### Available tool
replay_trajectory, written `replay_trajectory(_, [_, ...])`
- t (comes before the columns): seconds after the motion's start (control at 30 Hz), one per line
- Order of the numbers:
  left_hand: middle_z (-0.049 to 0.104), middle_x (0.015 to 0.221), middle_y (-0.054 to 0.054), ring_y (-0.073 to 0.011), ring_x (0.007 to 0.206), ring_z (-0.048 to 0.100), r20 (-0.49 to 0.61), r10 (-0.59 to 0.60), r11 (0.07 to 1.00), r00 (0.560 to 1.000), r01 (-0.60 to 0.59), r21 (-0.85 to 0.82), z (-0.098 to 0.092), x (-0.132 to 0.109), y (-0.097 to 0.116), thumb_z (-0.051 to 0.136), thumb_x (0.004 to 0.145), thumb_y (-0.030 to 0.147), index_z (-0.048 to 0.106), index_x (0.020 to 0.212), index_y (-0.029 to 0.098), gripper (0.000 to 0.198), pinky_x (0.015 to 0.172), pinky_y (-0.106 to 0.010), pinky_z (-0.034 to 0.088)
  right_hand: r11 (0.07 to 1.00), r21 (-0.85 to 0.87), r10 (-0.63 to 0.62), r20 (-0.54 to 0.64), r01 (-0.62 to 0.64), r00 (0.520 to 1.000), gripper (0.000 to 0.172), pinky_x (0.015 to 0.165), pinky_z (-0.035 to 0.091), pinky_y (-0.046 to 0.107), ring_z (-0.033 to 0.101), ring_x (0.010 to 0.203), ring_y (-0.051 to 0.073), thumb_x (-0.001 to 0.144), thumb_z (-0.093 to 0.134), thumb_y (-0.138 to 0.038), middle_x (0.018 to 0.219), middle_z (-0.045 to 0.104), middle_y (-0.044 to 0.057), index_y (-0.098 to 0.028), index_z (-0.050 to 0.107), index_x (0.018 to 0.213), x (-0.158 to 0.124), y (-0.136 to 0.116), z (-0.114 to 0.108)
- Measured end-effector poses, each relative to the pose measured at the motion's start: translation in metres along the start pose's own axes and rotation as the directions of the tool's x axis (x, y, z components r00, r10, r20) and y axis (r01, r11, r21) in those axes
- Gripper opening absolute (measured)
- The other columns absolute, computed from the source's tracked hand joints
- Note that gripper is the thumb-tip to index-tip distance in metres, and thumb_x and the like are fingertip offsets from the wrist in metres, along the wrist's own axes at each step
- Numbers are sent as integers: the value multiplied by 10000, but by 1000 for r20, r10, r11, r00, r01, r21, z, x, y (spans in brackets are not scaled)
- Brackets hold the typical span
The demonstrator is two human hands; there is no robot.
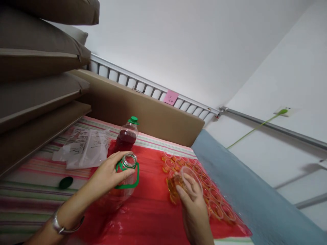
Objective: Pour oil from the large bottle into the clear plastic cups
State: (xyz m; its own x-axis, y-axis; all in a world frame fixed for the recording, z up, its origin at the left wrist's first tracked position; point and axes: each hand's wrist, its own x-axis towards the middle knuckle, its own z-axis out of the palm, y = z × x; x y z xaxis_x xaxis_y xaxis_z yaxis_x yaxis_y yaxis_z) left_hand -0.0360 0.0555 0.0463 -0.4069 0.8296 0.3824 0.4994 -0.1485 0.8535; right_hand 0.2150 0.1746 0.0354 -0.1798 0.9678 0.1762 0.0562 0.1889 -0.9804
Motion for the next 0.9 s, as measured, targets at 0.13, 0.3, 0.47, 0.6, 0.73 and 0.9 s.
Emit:
replay_trajectory(0.13, [649, 1143, -89, -273, 1070, 551, 6, -20, 1000, 1000, 20, -3, -1, 0, -2, 670, 713, 330, 580, 1157, 183, 477, 968, -444, 402, 990, -57, -118, 202, 132, 972, 713, 947, 499, 442, 548, 1208, 309, 648, 750, -498, 1327, 557, 166, -219, 469, 1240, 4, -36, 49])
replay_trajectory(0.3, [629, 1198, -98, -269, 1110, 536, 27, -7, 1000, 1000, 7, -9, -2, -2, -4, 665, 718, 316, 552, 1214, 167, 530, 996, -440, 384, 901, -184, -300, 389, 393, 871, 662, 925, 513, 405, 564, 1185, 267, 681, 739, -466, 1263, 597, 127, -220, 492, 1244, 16, -52, 74])
replay_trajectory(0.47, [630, 1193, -90, -268, 1103, 541, 20, -8, 1000, 1000, 8, -16, -2, -4, -5, 655, 738, 345, 555, 1214, 188, 511, 990, -435, 389, 818, -298, -343, 433, 491, 834, 635, 936, 504, 424, 612, 1109, 266, 642, 763, -415, 1199, 635, 117, -212, 535, 1199, 21, -71, 85])
replay_trajectory(0.6, [638, 1162, -86, -275, 1085, 548, -2, -7, 1000, 1000, 7, -2, 0, -4, -5, 657, 730, 341, 561, 1195, 187, 499, 988, -443, 387, 772, -375, -318, 471, 513, 823, 629, 886, 533, 425, 645, 1045, 266, 641, 758, -442, 1114, 675, 100, -223, 544, 1191, 19, -81, 91])
replay_trajectory(0.73, [654, 1109, -69, -284, 1040, 564, -6, -2, 1000, 1000, 2, 10, 0, -2, -4, 658, 724, 350, 571, 1152, 213, 458, 956, -457, 403, 711, -419, -344, 492, 564, 800, 598, 869, 540, 415, 657, 1019, 259, 663, 739, -467, 1116, 674, 97, -225, 554, 1177, 20, -82, 96])
replay_trajectory(0.9, [659, 1084, -67, -287, 1030, 566, -8, -3, 1000, 1000, 3, 9, -2, -3, -2, 655, 725, 338, 579, 1119, 228, 416, 941, -460, 404, 660, -464, -349, 507, 591, 788, 632, 870, 533, 433, 657, 1017, 268, 656, 725, -528, 1099, 682, 95, -218, 553, 1180, 22, -83, 99])
